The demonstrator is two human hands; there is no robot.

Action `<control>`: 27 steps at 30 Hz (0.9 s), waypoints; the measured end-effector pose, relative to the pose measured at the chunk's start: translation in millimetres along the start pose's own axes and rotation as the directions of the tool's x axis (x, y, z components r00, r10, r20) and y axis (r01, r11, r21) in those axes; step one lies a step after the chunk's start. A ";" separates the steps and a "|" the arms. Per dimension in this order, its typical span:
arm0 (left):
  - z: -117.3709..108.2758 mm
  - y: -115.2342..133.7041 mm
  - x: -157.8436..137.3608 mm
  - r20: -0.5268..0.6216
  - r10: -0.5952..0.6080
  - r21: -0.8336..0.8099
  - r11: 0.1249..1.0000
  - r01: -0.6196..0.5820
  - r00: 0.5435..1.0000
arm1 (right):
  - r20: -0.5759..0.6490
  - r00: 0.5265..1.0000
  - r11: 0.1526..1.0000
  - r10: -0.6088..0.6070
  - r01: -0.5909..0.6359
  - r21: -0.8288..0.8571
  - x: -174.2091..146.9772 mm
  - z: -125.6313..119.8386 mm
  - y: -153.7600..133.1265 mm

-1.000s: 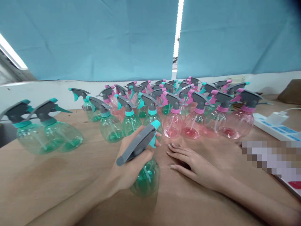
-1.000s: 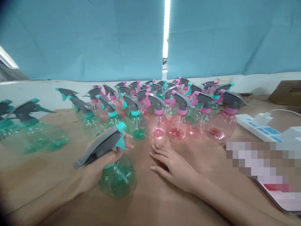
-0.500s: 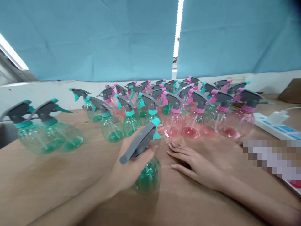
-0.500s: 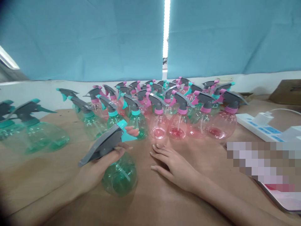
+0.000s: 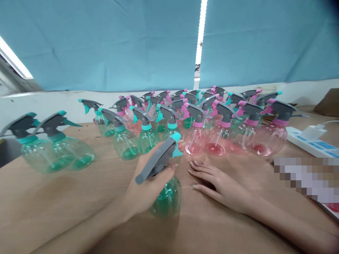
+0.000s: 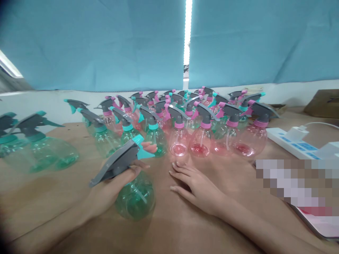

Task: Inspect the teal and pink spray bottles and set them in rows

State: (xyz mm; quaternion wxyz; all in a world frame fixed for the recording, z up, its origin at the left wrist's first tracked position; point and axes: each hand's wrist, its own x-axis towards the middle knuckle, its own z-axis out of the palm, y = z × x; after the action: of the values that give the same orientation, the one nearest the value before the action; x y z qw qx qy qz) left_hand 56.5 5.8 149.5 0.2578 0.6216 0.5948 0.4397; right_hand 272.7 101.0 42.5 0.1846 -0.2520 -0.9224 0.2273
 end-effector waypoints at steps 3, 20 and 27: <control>-0.7 -2.4 -1.0 0.033 -0.034 -0.015 0.999 0.035 0.999 | 0.001 1.000 1.000 0.002 -0.002 -0.002 0.0 -0.2 -0.3; 8.0 9.2 3.0 -0.002 0.033 0.015 0.999 -0.033 0.999 | -0.009 1.000 1.000 -0.004 0.004 -0.024 -0.4 0.7 -1.3; 11.1 11.0 3.4 0.013 -0.026 -0.007 1.000 0.026 1.000 | 0.023 1.000 0.999 -0.005 0.006 -0.048 1.1 -1.5 -3.0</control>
State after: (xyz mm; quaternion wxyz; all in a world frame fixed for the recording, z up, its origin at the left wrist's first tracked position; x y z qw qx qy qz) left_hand 71.3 9.6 154.3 0.2697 0.6155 0.5997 0.4346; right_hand 271.3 99.8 45.5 0.1688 -0.2511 -0.9302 0.2076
